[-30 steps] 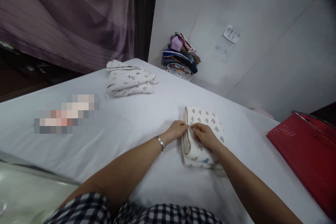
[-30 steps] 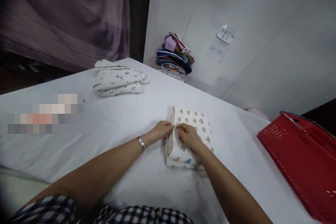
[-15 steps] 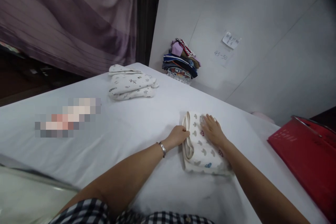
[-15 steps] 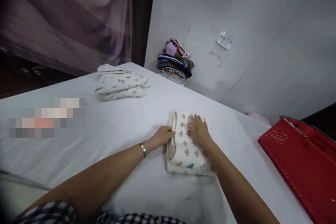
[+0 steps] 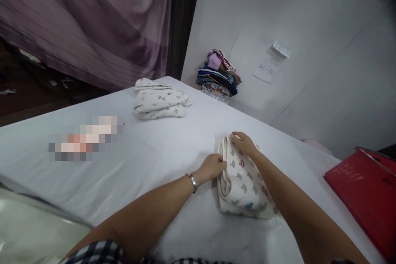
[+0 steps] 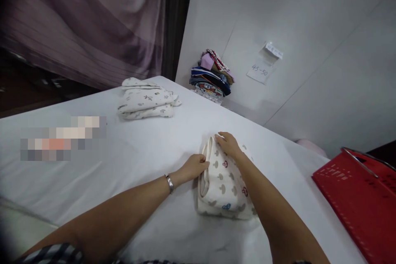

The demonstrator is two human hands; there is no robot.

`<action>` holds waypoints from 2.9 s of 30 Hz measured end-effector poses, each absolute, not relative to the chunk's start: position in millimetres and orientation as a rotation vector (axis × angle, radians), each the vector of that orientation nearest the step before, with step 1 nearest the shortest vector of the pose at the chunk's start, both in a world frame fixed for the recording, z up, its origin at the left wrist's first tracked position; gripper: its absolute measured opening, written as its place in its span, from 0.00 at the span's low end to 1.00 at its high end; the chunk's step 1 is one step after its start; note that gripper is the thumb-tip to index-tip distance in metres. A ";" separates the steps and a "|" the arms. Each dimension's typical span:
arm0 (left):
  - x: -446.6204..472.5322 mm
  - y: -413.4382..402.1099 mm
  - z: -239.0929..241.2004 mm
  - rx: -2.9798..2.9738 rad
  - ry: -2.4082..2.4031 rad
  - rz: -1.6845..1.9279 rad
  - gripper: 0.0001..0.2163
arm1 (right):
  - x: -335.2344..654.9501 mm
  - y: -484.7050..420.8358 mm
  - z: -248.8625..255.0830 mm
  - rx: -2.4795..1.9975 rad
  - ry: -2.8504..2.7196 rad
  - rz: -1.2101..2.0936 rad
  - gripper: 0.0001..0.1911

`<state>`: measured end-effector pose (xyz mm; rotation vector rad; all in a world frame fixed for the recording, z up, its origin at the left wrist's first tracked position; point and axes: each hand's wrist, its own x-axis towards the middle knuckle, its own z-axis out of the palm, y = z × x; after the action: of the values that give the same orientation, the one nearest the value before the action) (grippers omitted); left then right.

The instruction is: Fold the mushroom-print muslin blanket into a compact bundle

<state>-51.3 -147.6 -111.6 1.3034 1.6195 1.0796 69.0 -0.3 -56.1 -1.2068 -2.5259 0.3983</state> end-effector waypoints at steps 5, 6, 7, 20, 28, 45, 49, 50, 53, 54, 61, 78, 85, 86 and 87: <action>-50.6 -148.3 -113.9 1.326 1.604 1.092 0.09 | 46.5 -14.8 -42.2 -1.405 -2.567 0.322 0.20; -50.7 -148.4 -113.7 1.325 1.600 1.092 0.09 | 44.0 -16.3 -41.3 -1.404 -2.590 0.364 0.17; -50.8 -148.6 -113.3 1.322 1.598 1.092 0.09 | 42.4 -16.6 -40.7 -1.390 -2.606 0.405 0.13; -50.3 -148.8 -116.4 1.312 1.560 1.105 0.10 | 49.0 -0.5 -36.4 -1.252 -2.713 0.434 0.07; -50.0 -149.3 -112.6 1.347 1.585 1.095 0.09 | 41.7 -14.6 -31.8 -1.150 -2.822 0.111 0.13; -50.3 -148.4 -115.5 1.383 1.567 1.118 0.10 | 45.3 -46.9 -35.4 -1.054 -2.836 -0.604 0.12; -50.1 -147.3 -118.1 1.388 1.567 1.127 0.10 | 48.3 -40.1 -41.3 -1.157 -2.835 -0.434 0.12; -50.0 -147.3 -118.4 1.390 1.565 1.131 0.10 | 48.3 -38.3 -42.4 -1.192 -2.828 -0.374 0.12; -50.0 -148.0 -118.0 1.387 1.561 1.132 0.10 | 46.9 -34.2 -44.2 -1.303 -2.774 -0.182 0.12; -50.0 -148.3 -117.5 1.383 1.562 1.130 0.10 | 46.2 -33.5 -44.5 -1.334 -2.754 -0.132 0.11; -50.5 -148.8 -114.5 1.394 1.583 1.130 0.10 | 41.2 -37.4 -47.3 -1.315 -2.740 -0.268 0.11; -49.9 -149.3 -114.5 1.381 1.583 1.119 0.10 | 25.6 -22.1 -6.6 -0.928 -3.064 -0.106 0.06; -51.0 -150.2 -110.8 1.406 1.594 1.097 0.10 | 10.4 -26.1 -8.9 -1.013 -3.067 0.052 0.06; -50.9 -150.3 -110.5 1.411 1.595 1.095 0.10 | 8.9 -26.3 -10.2 -1.040 -3.052 0.103 0.06; -50.8 -150.4 -110.2 1.413 1.597 1.092 0.10 | 7.5 -26.0 -11.2 -1.070 -3.036 0.153 0.06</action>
<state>-50.8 -150.4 -110.2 1.4127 1.5973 1.0917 7.5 -26.0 -11.2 -1.0698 -3.0365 0.1532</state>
